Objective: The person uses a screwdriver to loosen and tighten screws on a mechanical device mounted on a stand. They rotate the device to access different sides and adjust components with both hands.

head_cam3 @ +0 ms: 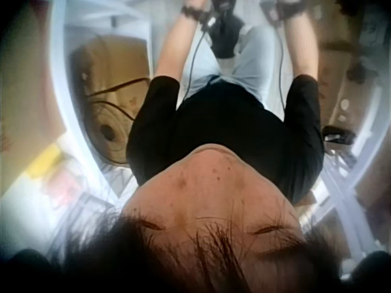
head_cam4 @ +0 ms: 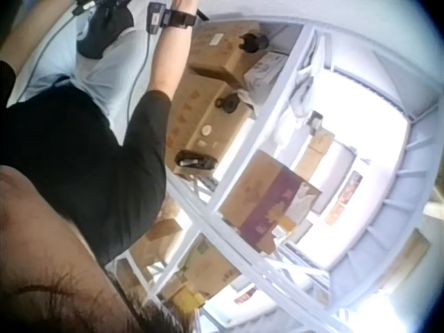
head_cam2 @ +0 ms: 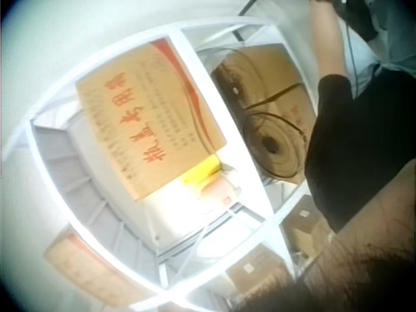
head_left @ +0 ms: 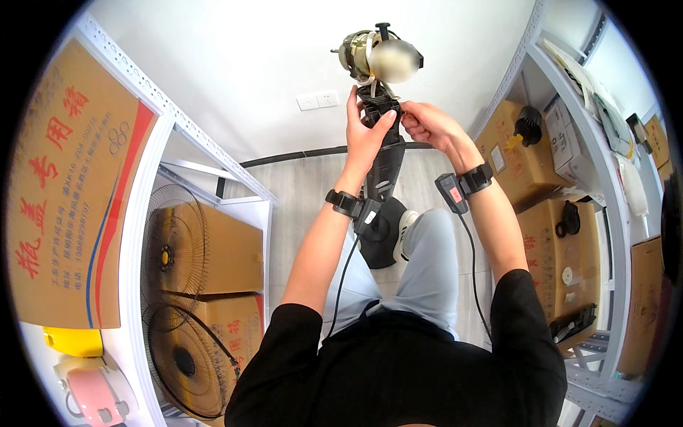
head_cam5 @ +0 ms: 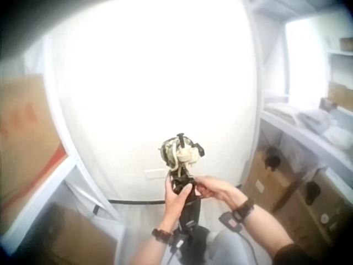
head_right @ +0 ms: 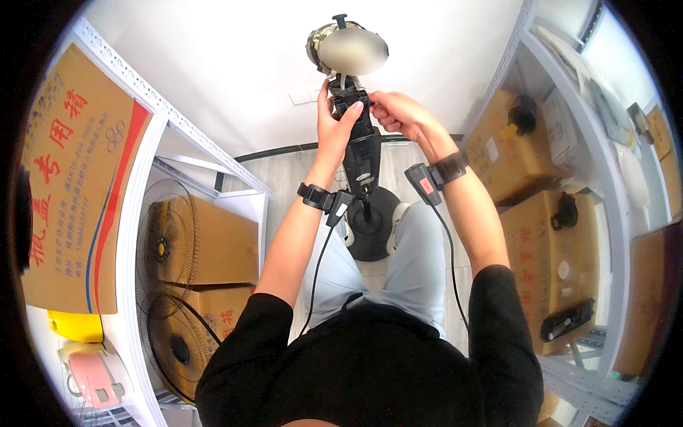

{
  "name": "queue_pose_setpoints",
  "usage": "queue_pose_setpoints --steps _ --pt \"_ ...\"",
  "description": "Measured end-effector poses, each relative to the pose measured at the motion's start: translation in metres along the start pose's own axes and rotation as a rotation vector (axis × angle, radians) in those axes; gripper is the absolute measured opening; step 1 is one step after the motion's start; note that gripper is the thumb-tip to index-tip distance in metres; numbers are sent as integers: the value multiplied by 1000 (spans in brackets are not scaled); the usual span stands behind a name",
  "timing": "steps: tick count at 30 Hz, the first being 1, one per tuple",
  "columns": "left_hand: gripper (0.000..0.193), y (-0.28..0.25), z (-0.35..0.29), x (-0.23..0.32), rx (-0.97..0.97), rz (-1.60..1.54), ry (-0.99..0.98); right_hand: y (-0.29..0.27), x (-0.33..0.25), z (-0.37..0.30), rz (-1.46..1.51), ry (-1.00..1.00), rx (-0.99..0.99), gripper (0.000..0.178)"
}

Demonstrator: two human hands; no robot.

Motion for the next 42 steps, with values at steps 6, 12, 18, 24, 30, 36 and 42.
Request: queue_pose_setpoints --steps 6,12,18,24,30,36,42 --pt "100 -1 0 3 -17 -40 -42 -8 8 -8 -294 -449 -99 22" --pt "101 -3 1 3 -19 -26 -62 -12 4 -8 -712 -817 72 27" --pt "104 -3 3 1 5 -22 -54 -11 1 -9 -565 -743 51 24" --pt "106 -3 2 -2 15 19 -7 -11 -1 -10 -662 -876 112 21" --pt "107 -2 2 -2 41 32 10 -9 1 -17 -1080 -1356 323 25" --pt "99 -4 2 -5 34 44 35 5 -25 -31 -1116 -1136 169 23" --pt "98 -6 4 -4 78 144 91 12 -32 -29 -1292 -1221 124 18"
Point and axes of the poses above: each hand's wrist, its own z-axis towards the middle knuckle, its own y-axis out of the palm, x = y × z, the point moved 1 cm from there along z, towards the middle knuckle, and after that the axes turned 12 degrees about x, right-handed, at the moved point
